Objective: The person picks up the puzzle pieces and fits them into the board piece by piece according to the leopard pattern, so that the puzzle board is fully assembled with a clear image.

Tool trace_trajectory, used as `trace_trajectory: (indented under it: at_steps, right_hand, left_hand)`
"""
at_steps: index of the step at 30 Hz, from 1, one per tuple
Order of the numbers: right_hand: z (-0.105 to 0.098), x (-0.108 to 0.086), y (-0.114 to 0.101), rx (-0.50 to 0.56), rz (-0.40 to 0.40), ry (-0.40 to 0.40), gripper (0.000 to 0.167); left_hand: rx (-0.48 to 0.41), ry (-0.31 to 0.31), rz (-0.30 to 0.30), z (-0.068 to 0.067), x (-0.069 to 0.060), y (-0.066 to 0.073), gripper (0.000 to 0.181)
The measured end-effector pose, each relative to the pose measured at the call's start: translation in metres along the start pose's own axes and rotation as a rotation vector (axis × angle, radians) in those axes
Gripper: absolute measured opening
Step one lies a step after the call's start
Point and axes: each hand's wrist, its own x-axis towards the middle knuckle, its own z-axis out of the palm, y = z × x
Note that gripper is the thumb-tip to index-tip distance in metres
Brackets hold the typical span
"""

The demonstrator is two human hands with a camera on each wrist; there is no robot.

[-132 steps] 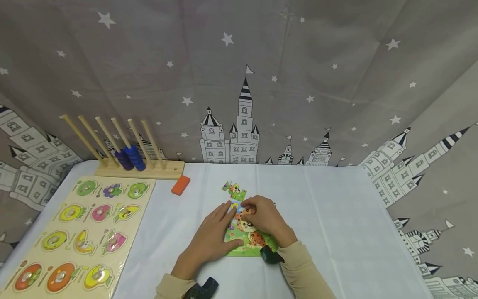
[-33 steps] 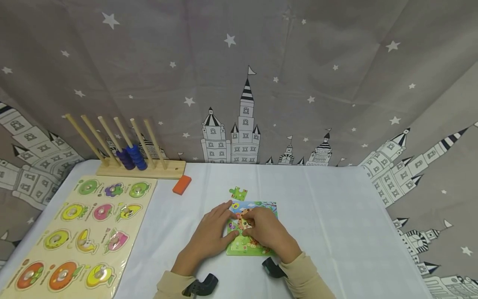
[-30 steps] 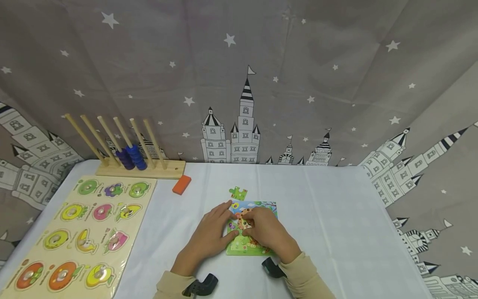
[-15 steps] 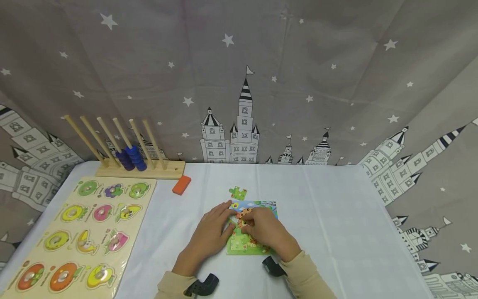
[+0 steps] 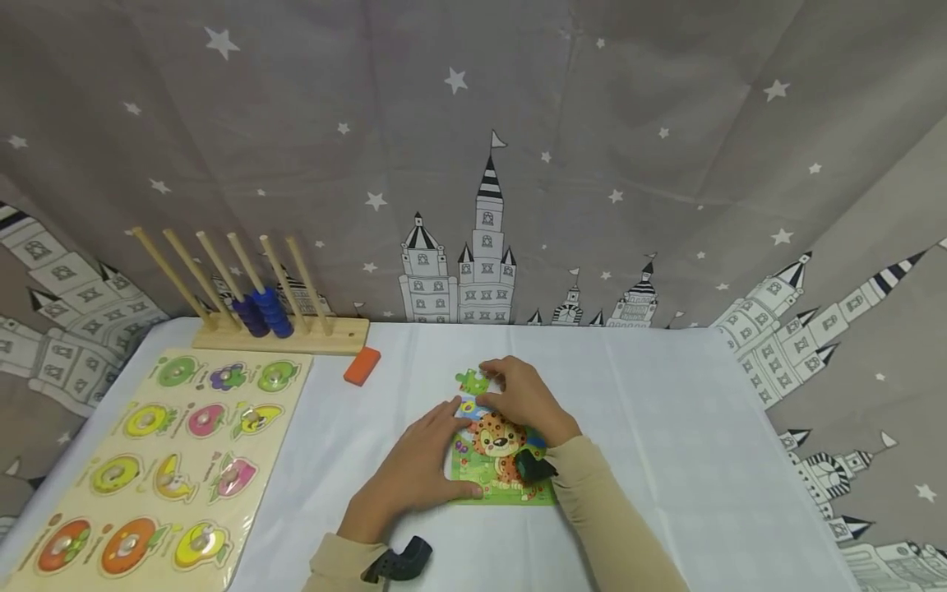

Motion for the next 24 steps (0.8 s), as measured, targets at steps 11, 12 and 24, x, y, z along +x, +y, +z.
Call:
trace_trajectory:
  at_steps: [11, 12, 24]
  right_hand:
    - [0.007, 0.024, -0.014, -0.053, -0.007, -0.003, 0.040]
    - [0.007, 0.025, -0.015, -0.053, -0.003, -0.002, 0.036]
    - [0.008, 0.025, -0.011, -0.062, 0.072, 0.045, 0.029]
  left_hand:
    - [-0.026, -0.061, 0.024, -0.009, -0.001, 0.001, 0.119]
    - [-0.029, -0.063, 0.023, -0.009, -0.001, 0.001, 0.119]
    - [-0.047, -0.062, 0.010, -0.007, -0.002, 0.002, 0.117]
